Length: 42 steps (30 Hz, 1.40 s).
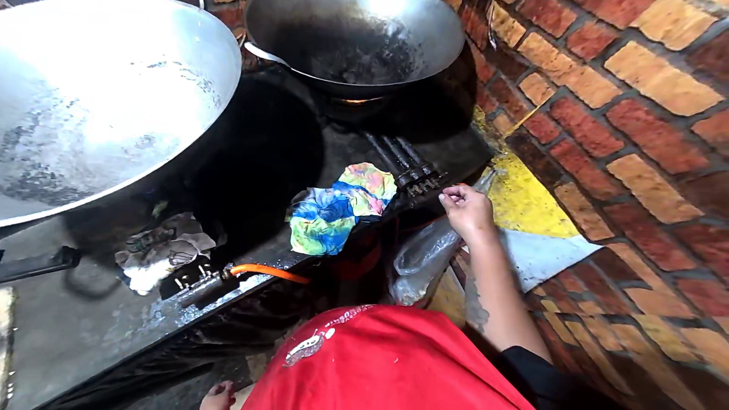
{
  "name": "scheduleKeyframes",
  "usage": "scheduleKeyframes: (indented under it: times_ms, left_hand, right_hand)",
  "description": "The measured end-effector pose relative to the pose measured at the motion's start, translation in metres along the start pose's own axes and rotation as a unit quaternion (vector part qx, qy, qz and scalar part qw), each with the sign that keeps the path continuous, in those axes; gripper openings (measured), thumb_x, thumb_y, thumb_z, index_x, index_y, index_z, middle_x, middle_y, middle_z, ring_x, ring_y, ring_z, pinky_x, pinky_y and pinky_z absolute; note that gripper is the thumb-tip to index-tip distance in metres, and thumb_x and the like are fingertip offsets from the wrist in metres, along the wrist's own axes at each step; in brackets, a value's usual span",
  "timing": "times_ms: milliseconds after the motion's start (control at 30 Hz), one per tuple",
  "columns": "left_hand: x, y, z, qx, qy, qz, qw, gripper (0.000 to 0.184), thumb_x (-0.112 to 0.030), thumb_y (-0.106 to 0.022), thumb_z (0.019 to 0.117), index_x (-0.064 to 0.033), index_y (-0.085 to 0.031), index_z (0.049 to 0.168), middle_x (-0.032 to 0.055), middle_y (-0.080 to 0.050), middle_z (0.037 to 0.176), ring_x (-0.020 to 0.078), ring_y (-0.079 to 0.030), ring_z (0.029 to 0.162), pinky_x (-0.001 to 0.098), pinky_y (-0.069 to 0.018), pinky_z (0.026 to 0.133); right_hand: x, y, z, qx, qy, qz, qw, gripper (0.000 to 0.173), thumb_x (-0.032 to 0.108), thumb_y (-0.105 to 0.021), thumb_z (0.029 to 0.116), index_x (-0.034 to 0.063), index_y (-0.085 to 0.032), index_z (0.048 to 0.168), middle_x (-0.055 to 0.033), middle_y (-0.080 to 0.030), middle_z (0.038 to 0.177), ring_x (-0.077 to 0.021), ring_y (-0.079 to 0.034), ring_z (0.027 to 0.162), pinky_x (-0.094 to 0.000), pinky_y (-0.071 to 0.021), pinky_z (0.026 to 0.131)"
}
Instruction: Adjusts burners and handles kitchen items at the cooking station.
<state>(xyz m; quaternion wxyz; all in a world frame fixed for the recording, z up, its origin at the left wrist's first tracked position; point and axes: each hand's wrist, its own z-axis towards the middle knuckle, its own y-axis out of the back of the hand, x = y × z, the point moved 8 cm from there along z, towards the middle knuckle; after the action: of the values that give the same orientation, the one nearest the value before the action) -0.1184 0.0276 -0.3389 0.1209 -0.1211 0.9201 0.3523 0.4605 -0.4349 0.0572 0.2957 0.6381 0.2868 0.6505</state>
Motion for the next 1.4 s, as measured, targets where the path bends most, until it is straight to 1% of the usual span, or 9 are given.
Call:
scheduleKeyframes:
  times_ms: [333,467,567,667,800,867,1000,1167,1400]
  left_hand:
    - [-0.018,-0.008,-0.001,0.009,-0.028,0.010,1.000,0.030,-0.024,-0.060,0.1056,-0.0023,-0.068,0.126,0.0242,-0.072,0.114,0.0382,-0.071,0.103,0.0589,-0.0539,0.093]
    - [-0.009,-0.013,-0.005,0.014,-0.024,-0.005,1.000,0.031,-0.022,-0.059,0.1056,-0.0011,-0.067,0.127,0.0251,-0.071,0.117,0.0395,-0.070,0.107,0.0596,-0.0529,0.097]
    - [-0.023,-0.007,-0.042,0.013,-0.017,-0.018,1.000,0.031,-0.020,-0.058,0.1057,0.0017,-0.066,0.127,0.0269,-0.070,0.119,0.0396,-0.069,0.107,0.0576,-0.0532,0.096]
    - [-0.041,0.003,-0.081,0.037,0.002,-0.005,0.999,0.034,-0.020,-0.055,0.1074,0.0031,-0.063,0.131,0.0271,-0.067,0.126,0.0390,-0.067,0.115,0.0556,-0.0496,0.102]
    - [0.019,-0.020,-0.032,0.011,0.013,-0.033,0.999,0.034,-0.023,-0.059,0.1051,0.0003,-0.066,0.129,0.0256,-0.069,0.121,0.0388,-0.070,0.108,0.0571,-0.0538,0.096]
    - [0.004,-0.011,-0.054,0.050,0.036,-0.024,0.998,0.036,-0.022,-0.057,0.1067,0.0002,-0.062,0.135,0.0248,-0.066,0.129,0.0380,-0.066,0.118,0.0553,-0.0491,0.103]
    - [-0.008,-0.010,-0.039,0.008,-0.035,0.001,0.999,0.032,-0.025,-0.063,0.1030,-0.0008,-0.069,0.123,0.0240,-0.071,0.119,0.0401,-0.068,0.113,0.0590,-0.0509,0.102]
    - [-0.101,0.015,-0.105,0.071,-0.095,0.036,0.992,0.038,-0.030,-0.058,0.1063,-0.0005,-0.066,0.129,0.0244,-0.067,0.126,0.0384,-0.065,0.120,0.0572,-0.0468,0.107]
    - [-0.218,0.054,-0.210,0.102,-0.218,0.086,0.967,0.039,-0.030,-0.053,0.1087,0.0016,-0.065,0.129,0.0259,-0.065,0.128,0.0397,-0.062,0.123,0.0592,-0.0433,0.108]
  right_hand:
    - [0.012,-0.005,0.009,-0.010,0.048,-0.036,0.998,0.021,0.015,-0.064,0.1029,0.0045,-0.072,0.119,-0.0193,-0.066,0.126,-0.0348,-0.064,0.117,-0.0546,-0.0504,0.102]
    - [0.017,0.000,0.018,-0.028,0.035,-0.066,0.997,0.026,0.015,-0.062,0.1033,0.0024,-0.069,0.125,-0.0219,-0.064,0.130,-0.0380,-0.061,0.122,-0.0554,-0.0475,0.106]
    - [0.024,0.003,0.025,-0.021,0.030,-0.099,0.994,0.031,0.016,-0.062,0.1036,0.0013,-0.066,0.131,-0.0251,-0.061,0.135,-0.0409,-0.056,0.129,-0.0543,-0.0430,0.111]
    - [0.029,0.001,0.029,-0.007,0.032,-0.123,0.992,0.034,0.017,-0.061,0.1039,0.0006,-0.066,0.133,-0.0268,-0.058,0.139,-0.0423,-0.052,0.134,-0.0536,-0.0393,0.115]
    - [0.037,-0.006,0.028,0.003,0.035,-0.145,0.989,0.035,0.020,-0.060,0.1045,0.0016,-0.066,0.134,-0.0272,-0.057,0.140,-0.0417,-0.051,0.135,-0.0527,-0.0385,0.115]
    - [0.043,-0.006,0.023,-0.014,0.047,-0.140,0.989,0.035,0.021,-0.061,0.1041,0.0015,-0.066,0.133,-0.0275,-0.057,0.139,-0.0432,-0.051,0.135,-0.0533,-0.0386,0.114]
    - [0.059,-0.003,0.012,-0.046,0.117,-0.096,0.987,0.034,0.019,-0.064,0.1019,-0.0017,-0.068,0.128,-0.0309,-0.059,0.134,-0.0467,-0.052,0.132,-0.0554,-0.0389,0.114]
    - [0.084,-0.003,-0.006,-0.004,0.194,-0.030,0.981,0.033,0.016,-0.063,0.1034,-0.0071,-0.067,0.126,-0.0337,-0.059,0.132,-0.0429,-0.059,0.123,-0.0492,-0.0478,0.105]
    - [0.122,-0.008,-0.046,0.071,0.284,0.017,0.956,0.032,0.011,-0.059,0.1044,-0.0132,-0.065,0.124,-0.0360,-0.063,0.124,-0.0379,-0.064,0.114,-0.0437,-0.0482,0.102]
